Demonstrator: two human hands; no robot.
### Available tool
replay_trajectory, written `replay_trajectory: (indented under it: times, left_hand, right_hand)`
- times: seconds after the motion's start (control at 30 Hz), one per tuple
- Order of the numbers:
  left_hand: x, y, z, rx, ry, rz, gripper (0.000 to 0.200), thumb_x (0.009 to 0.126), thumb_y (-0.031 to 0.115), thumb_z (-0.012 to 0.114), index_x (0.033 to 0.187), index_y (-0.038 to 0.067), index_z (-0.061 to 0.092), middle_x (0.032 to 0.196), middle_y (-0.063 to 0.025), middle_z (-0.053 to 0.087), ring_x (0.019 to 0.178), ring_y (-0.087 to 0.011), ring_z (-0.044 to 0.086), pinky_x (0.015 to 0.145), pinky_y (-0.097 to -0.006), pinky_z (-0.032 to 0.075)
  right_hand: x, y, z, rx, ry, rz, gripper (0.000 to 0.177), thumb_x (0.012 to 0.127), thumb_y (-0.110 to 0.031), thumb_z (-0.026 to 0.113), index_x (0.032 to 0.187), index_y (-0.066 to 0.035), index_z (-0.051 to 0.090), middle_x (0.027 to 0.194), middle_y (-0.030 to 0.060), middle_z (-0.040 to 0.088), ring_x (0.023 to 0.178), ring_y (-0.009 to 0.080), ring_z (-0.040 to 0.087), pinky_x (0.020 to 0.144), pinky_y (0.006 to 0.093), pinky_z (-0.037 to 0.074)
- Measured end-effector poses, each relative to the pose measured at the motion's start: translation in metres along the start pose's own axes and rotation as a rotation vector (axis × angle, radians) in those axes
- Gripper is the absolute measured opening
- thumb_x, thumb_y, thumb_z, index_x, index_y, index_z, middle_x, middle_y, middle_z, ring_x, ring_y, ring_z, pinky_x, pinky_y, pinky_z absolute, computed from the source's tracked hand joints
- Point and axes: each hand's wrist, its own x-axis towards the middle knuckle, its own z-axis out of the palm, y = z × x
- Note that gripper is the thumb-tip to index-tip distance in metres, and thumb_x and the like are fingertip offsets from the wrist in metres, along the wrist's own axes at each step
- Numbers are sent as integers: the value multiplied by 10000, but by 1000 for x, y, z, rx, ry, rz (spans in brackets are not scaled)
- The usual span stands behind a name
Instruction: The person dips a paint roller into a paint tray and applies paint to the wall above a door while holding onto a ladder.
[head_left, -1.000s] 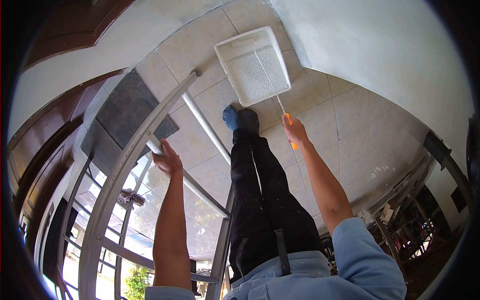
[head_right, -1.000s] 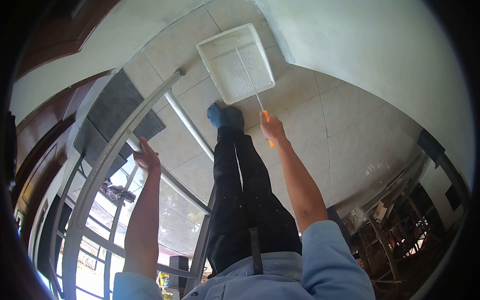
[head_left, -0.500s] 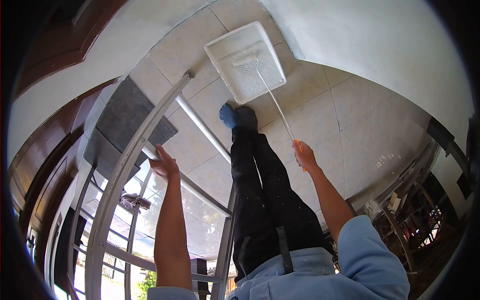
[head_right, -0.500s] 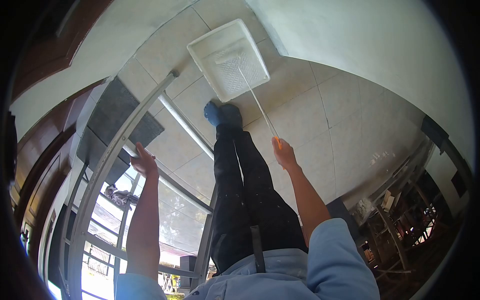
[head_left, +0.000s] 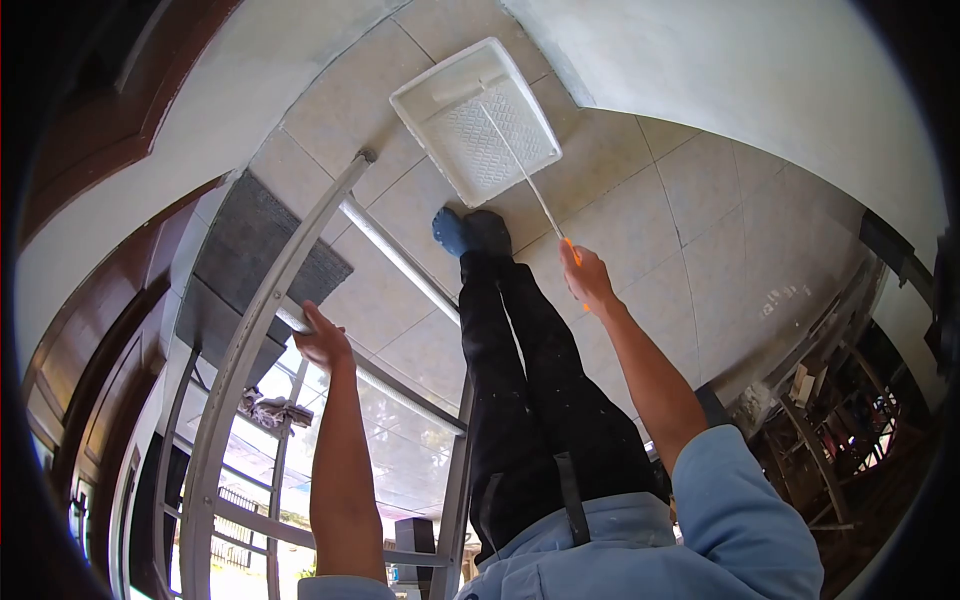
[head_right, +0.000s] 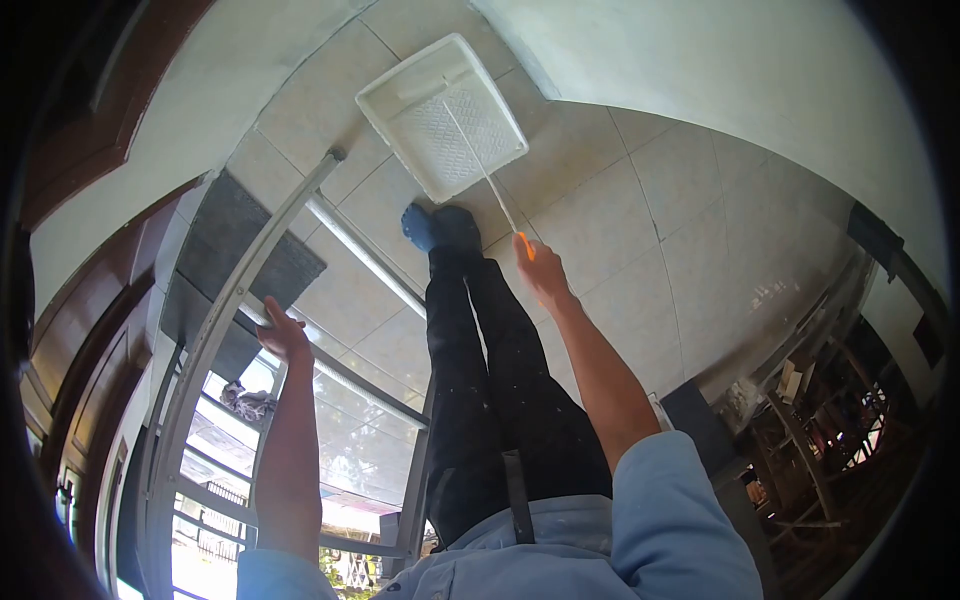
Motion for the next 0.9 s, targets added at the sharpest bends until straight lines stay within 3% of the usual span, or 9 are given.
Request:
replay_trajectory:
  times: [0.33,0.53,0.63,0.73,0.8,0.9]
  left_hand:
    - [0,0,2,10,12,-34,715,889,590,581,1098,-94,579,892,-206,675,587,-255,678,441,-312,582]
    - [-3,5,-2,13,-2,-10,710,888,578,592,1098,-100,577,884,-213,677,596,-267,682,432,-317,580]
    - [1,1,0,5,2,-10,708,885,574,596,1094,-103,584,888,-214,680,609,-274,686,422,-327,578]
    - [-1,3,0,-8,24,-4,701,883,569,606,1092,-100,593,873,-197,672,607,-262,681,423,-325,575]
    - [-6,12,-1,-32,24,-11,705,882,574,615,1103,-95,598,836,-169,650,588,-234,668,440,-308,572]
    - [-6,11,-1,-22,35,19,668,883,546,607,1085,-91,601,872,-203,684,613,-272,684,414,-335,581]
  right_hand:
    - [29,-40,-10,-162,106,-77,604,985,-557,360,989,-24,644,945,257,679,944,468,630,848,496,500]
    - [20,-63,-15,52,-36,12,555,987,-541,402,918,-30,608,730,158,642,621,314,667,641,401,548]
    - [12,-53,-15,81,-92,-31,538,990,-535,413,870,-35,575,667,110,595,486,229,605,539,350,518]
    - [1,-27,-12,24,-35,47,544,989,-534,413,878,-28,577,722,163,635,608,317,657,614,403,524]
    - [-1,15,-6,-53,54,-34,554,987,-539,413,896,-21,588,784,208,651,740,389,659,688,446,516]
    - [-25,45,-6,-79,78,-17,564,987,-541,410,925,-14,600,879,261,656,912,468,622,780,499,490]
